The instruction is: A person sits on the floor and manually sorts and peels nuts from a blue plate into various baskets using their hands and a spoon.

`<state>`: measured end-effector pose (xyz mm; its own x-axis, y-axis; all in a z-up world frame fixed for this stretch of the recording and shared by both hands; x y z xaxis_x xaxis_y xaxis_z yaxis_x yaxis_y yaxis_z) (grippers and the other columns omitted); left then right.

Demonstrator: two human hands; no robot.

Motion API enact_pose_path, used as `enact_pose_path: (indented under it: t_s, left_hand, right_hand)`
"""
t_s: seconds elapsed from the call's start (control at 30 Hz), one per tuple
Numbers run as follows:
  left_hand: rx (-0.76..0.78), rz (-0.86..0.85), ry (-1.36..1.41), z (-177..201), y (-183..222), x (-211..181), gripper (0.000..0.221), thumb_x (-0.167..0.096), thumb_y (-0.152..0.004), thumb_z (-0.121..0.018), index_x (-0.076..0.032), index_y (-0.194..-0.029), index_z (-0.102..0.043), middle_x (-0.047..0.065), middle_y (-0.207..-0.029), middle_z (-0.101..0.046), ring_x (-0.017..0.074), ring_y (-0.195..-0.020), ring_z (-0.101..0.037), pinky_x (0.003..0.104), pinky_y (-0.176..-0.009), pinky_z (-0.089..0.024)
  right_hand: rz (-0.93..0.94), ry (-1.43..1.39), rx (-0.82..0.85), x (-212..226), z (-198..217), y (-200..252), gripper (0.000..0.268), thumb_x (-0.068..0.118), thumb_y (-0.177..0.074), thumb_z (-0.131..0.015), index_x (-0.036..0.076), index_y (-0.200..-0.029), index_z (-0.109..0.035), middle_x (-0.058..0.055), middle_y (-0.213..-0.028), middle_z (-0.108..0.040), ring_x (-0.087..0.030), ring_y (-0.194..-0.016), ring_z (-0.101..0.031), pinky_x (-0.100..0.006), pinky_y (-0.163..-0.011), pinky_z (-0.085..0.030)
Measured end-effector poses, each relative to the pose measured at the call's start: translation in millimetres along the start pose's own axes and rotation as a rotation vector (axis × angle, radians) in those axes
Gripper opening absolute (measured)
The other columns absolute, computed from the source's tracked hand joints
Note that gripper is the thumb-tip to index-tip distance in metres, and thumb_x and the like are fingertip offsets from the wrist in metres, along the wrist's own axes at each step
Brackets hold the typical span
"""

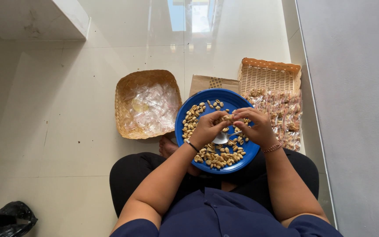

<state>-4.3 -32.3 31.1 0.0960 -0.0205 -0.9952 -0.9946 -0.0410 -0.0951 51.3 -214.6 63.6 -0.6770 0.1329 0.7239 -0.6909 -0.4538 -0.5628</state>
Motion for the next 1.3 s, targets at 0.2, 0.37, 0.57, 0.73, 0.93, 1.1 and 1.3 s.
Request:
enact_pose_path:
  t_s: [0.2, 0.37, 0.57, 0.73, 0.93, 1.1, 1.3]
  left_hand:
    - [0.076, 0.051, 0.23, 8, -6, -1, 0.049, -0.003, -0.079, -0.088, -0.013, -0.125, -0.073, 0.009, -0.091, -0.077, 0.0098, -0.083, -0.07, 0.028, -0.077, -0.06]
    - [0.028, 0.133, 0.26, 9, -6, 23, 0.015, -0.004, -0.087, -0.078, -0.002, -0.102, -0.074, 0.013, -0.071, -0.073, 0.0134, -0.067, -0.072, 0.025, -0.064, -0.06]
    - [0.1, 0.151, 0.391, 14, -13, 19, 0.058, -0.008, -0.086, -0.082, -0.004, -0.139, -0.057, 0.017, -0.095, -0.071, 0.0199, -0.076, -0.073, 0.032, -0.066, -0.066]
    - [0.08, 0.018, -0.136, 6, -7, 13, 0.076, -0.023, -0.071, -0.095, -0.024, -0.14, -0.063, 0.014, -0.125, -0.06, 0.0276, -0.104, -0.069, 0.036, -0.087, -0.058]
    - [0.124, -0.054, -0.316, 9, -3, 29, 0.046, -0.008, -0.083, -0.07, -0.023, -0.127, -0.073, 0.011, -0.116, -0.069, 0.0359, -0.113, -0.068, 0.045, -0.097, -0.054]
    - [0.096, 0.062, -0.288, 10, -7, 14, 0.038, -0.009, -0.083, -0.074, -0.018, -0.12, -0.077, 0.015, -0.105, -0.076, 0.034, -0.1, -0.073, 0.039, -0.081, -0.061]
    - [-0.042, -0.058, -0.303, 33, -18, 11, 0.048, -0.025, -0.083, -0.087, -0.019, -0.128, -0.071, 0.014, -0.129, -0.068, 0.0358, -0.111, -0.07, 0.044, -0.086, -0.059]
  right_hand:
    - [0.012, 0.034, -0.011, -1, 2, -3, 0.004, 0.01, -0.091, -0.08, 0.008, -0.09, -0.077, -0.009, -0.09, -0.077, -0.027, -0.077, -0.073, -0.035, -0.071, -0.057]
    - [-0.053, -0.098, 0.012, -6, 3, 1, 0.006, 0.013, -0.091, -0.079, 0.007, -0.094, -0.079, -0.01, -0.093, -0.078, -0.023, -0.078, -0.073, -0.034, -0.071, -0.058]
    - [-0.028, -0.115, 0.067, 3, 8, -4, 0.01, -0.001, -0.089, -0.075, 0.005, -0.096, -0.079, -0.013, -0.089, -0.075, -0.027, -0.079, -0.074, -0.037, -0.073, -0.058]
    - [0.059, -0.042, 0.01, -20, -4, 6, 0.008, 0.008, -0.084, -0.085, 0.009, -0.09, -0.08, -0.012, -0.1, -0.073, -0.03, -0.094, -0.072, -0.039, -0.084, -0.057]
    - [0.152, 0.082, 0.036, 10, -15, 1, 0.01, 0.012, -0.085, -0.085, 0.01, -0.091, -0.077, -0.013, -0.116, -0.073, -0.036, -0.107, -0.07, -0.046, -0.091, -0.055]
    - [0.106, 0.177, 0.029, 7, -14, 1, 0.012, 0.01, -0.084, -0.087, 0.01, -0.085, -0.075, -0.008, -0.097, -0.078, -0.03, -0.084, -0.074, -0.039, -0.075, -0.058]
    - [-0.152, 0.072, -0.186, -42, 24, -10, 0.013, 0.007, -0.092, -0.081, 0.009, -0.081, -0.074, -0.006, -0.085, -0.079, -0.022, -0.074, -0.074, -0.03, -0.059, -0.055]
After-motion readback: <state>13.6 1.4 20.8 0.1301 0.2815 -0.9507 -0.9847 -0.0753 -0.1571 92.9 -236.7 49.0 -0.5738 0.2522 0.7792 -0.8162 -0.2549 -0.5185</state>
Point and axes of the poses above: each hand's wrist, its own y-axis away from the middle knuckle, its own z-axis out of the back of the hand, x = y × z, the point moved 2 cm from there along -y, towards the middle knuckle
